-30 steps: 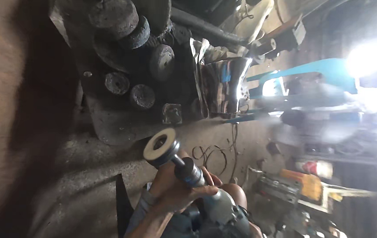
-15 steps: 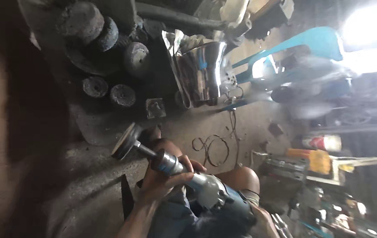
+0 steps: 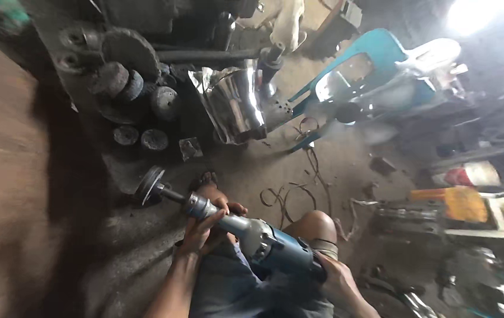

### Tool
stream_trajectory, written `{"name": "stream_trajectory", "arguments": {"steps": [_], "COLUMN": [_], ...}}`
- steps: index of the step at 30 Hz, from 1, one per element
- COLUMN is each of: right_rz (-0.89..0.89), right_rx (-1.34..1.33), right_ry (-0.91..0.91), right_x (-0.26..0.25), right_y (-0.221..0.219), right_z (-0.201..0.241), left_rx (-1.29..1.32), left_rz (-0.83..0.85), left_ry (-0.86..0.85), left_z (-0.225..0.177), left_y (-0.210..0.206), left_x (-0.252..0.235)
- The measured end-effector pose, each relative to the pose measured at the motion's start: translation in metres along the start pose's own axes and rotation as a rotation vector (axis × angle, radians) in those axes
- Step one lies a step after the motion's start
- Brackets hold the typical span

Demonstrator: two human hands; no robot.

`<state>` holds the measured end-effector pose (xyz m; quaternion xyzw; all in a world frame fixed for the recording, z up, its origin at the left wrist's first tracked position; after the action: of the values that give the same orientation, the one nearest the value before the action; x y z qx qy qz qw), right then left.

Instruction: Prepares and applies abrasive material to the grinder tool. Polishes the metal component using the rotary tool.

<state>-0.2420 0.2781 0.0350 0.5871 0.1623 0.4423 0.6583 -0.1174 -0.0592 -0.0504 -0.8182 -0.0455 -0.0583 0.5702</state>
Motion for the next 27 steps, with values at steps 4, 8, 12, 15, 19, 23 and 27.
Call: {"name": "stream_trajectory", "arguments": {"steps": [4,8,12,15,19,23,27], "right_rz": [0.006,-0.043,-0.157,-0.206,-0.233,-0.231,-0.180], "right_rx": [-0.010,-0.002,0.037,0.058,0.048,0.022,-0.052], "right_ry": [-0.018,-0.020,0.016,0.042,0.070,0.086,0.052], "right_x": [0.006,0.015,0.020,0.022,0.020,0.017,0.013], "right_y": [-0.003,-0.007,-0.016,-0.019,-0.021,-0.031,-0.043], "right_z": [-0.005,-0.009,-0.017,-0.023,-0.032,-0.041,-0.051], "left_rx": [0.018,-0.013,-0.052,-0.073,-0.097,-0.122,-0.187], "left_rz": [-0.028,-0.119,-0.105,-0.134,-0.171,-0.231,-0.346], "left_ry": [0.082,0.091,0.097,0.074,0.055,0.056,0.069], "left_z": [0.006,0.009,0.010,0.012,0.015,0.018,0.021], "left_y": [-0.008,-0.019,-0.022,-0.026,-0.029,-0.031,-0.033], "left_x": [0.000,-0.005,-0.017,-0.020,-0.022,-0.019,-0.015]}}
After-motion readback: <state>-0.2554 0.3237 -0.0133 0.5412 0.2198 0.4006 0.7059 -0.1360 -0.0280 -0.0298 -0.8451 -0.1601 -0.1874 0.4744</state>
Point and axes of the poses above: each hand's wrist, its own x-axis away from the middle knuckle, its own y-axis out of the back of the hand, z = x × y, the point moved 5 cm from there along -x, towards the middle knuckle, and after that the axes turned 15 degrees about y, right-handed, at the moved point
